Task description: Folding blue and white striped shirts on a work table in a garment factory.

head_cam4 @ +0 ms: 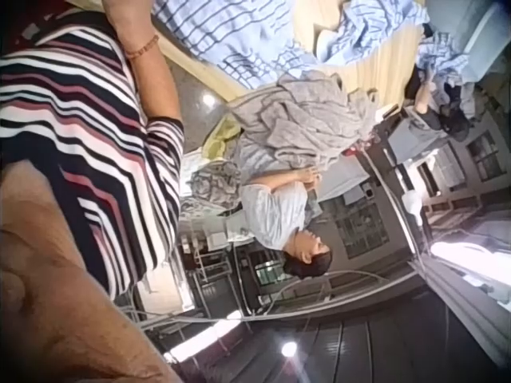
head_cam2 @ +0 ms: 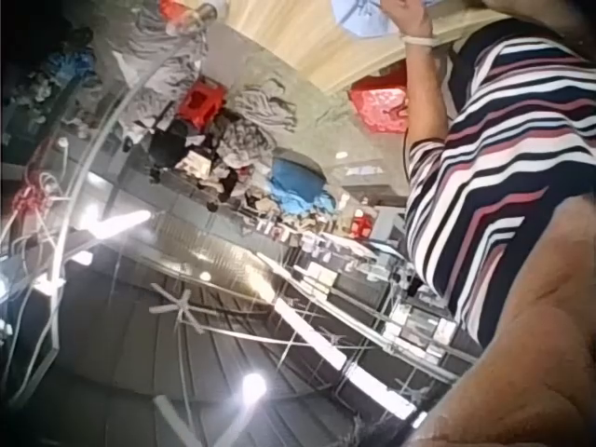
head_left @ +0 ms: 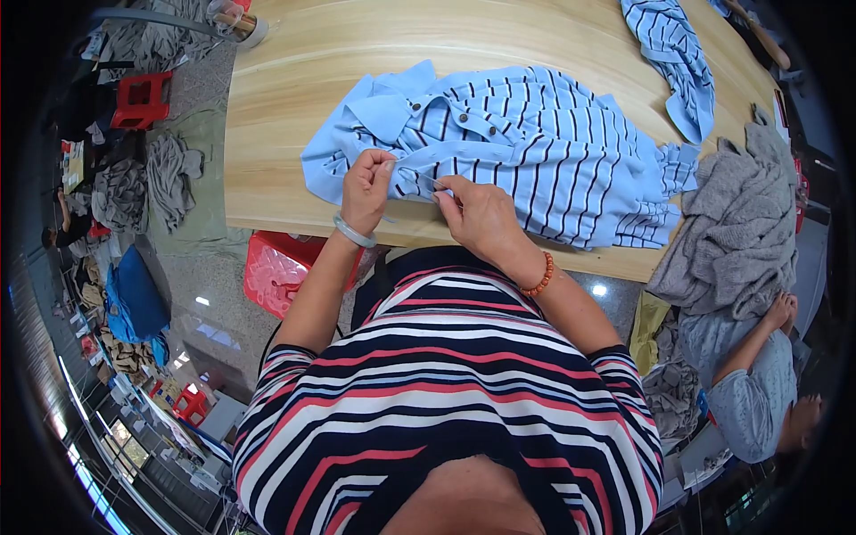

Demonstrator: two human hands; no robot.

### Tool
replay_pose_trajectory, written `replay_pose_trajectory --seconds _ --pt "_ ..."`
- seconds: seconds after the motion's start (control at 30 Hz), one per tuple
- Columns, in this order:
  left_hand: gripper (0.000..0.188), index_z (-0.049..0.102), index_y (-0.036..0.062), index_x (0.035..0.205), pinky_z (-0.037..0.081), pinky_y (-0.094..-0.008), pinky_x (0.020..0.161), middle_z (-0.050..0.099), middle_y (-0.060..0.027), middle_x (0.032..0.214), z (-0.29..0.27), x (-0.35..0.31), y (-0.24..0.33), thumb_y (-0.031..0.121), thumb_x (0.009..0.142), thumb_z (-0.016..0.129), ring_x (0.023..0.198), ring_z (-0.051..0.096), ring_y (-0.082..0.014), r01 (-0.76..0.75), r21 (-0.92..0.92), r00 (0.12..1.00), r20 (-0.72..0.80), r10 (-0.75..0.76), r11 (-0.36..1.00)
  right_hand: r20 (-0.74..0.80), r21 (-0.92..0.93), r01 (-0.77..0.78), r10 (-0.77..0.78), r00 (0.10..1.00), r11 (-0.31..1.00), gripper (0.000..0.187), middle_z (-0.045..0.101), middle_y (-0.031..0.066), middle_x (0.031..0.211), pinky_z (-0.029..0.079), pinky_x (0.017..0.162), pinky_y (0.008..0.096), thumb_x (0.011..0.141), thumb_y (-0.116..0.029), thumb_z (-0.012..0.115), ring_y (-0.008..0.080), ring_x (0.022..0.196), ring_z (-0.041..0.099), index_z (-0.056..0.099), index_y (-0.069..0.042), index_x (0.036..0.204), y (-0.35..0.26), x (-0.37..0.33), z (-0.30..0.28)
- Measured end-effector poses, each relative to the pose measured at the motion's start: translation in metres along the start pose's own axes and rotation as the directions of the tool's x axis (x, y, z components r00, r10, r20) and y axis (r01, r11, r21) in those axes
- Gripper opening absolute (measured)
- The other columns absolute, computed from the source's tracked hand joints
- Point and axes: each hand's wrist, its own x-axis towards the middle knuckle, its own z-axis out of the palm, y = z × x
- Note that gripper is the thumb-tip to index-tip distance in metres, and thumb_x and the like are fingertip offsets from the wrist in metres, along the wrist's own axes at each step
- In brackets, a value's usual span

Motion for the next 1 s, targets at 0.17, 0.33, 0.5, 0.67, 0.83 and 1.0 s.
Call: replay_pose_trajectory --seconds 0.17,0.33,0.5,0.67,0.83,1.0 --pt "0.012 0.057 0.0011 0.1 0.036 -0.0158 0.067 0.057 0.0023 0.086 0.007 -0.006 0.007 0.011 0.094 0.052 0.076 0.046 -0.0016 -0.023 0.168 0.999 0.031 0.018 0.986 0.03 -0.041 -0.035 0.036 0.999 0.999 0.016 0.063 0.0145 0.064 0.048 0.055 0.042 0.084 -0.018 0.06 0.0337 0.06 0.062 0.065 -0.006 0.094 -0.004 0.006 0.002" --pt "0.012 0.059 0.0014 0.099 0.037 -0.0168 0.07 0.058 0.0012 0.088 0.01 -0.007 0.001 0.01 0.094 0.052 0.078 0.046 -0.0027 0.019 -0.036 0.998 -0.057 -0.021 0.999 -0.03 -0.003 -0.004 0.004 1.0 1.0 0.015 0.063 0.0145 0.064 0.049 0.054 0.0419 0.084 -0.017 0.06 0.0335 0.059 0.062 0.064 -0.005 0.093 -0.003 0.007 0.018" --pt "0.011 0.059 0.0014 0.099 0.037 -0.0167 0.072 0.058 0.0012 0.089 0.02 -0.006 -0.005 0.009 0.093 0.054 0.08 0.048 -0.0032 0.039 -0.176 0.99 -0.129 -0.062 0.984 -0.176 -0.043 0.092 -0.098 0.98 0.995 0.015 0.062 0.0152 0.063 0.047 0.053 0.043 0.085 -0.016 0.059 0.0345 0.058 0.061 0.063 -0.005 0.095 -0.004 0.008 0.029" --pt "0.011 0.059 0.0005 0.099 0.039 -0.0175 0.073 0.059 0.0011 0.091 0.022 -0.006 -0.008 0.008 0.092 0.055 0.081 0.05 -0.004 0.051 -0.188 0.987 -0.14 -0.078 0.981 -0.056 0.185 -0.1 0.112 0.992 0.978 0.017 0.063 0.0166 0.066 0.047 0.053 0.0402 0.086 -0.017 0.058 0.0327 0.06 0.062 0.065 -0.002 0.092 0.013 0.026 0.04" --pt "0.01 0.059 0.0002 0.099 0.038 -0.0146 0.065 0.059 0.0006 0.088 0.021 -0.015 -0.015 0.005 0.09 0.057 0.075 0.05 -0.0025 0.078 -0.205 0.994 -0.062 -0.092 0.976 -0.038 0.246 -0.147 0.161 0.986 0.958 0.021 0.063 0.0183 0.067 0.047 0.055 0.037 0.085 -0.019 0.058 0.0304 0.058 0.062 0.067 -0.001 0.089 0.015 0.032 0.043" --pt "0.01 0.06 -0.0006 0.097 0.035 -0.0142 0.056 0.059 0.0036 0.08 -0.008 -0.015 -0.014 0.004 0.088 0.059 0.067 0.046 0.0 0.187 -0.038 0.982 -0.019 -0.187 0.982 0.002 0.164 -0.148 0.149 0.989 0.975 0.02 0.062 0.019 0.068 0.046 0.056 0.0358 0.083 -0.02 0.061 0.03 0.058 0.06 0.067 -0.001 0.089 0.026 0.03 0.019"
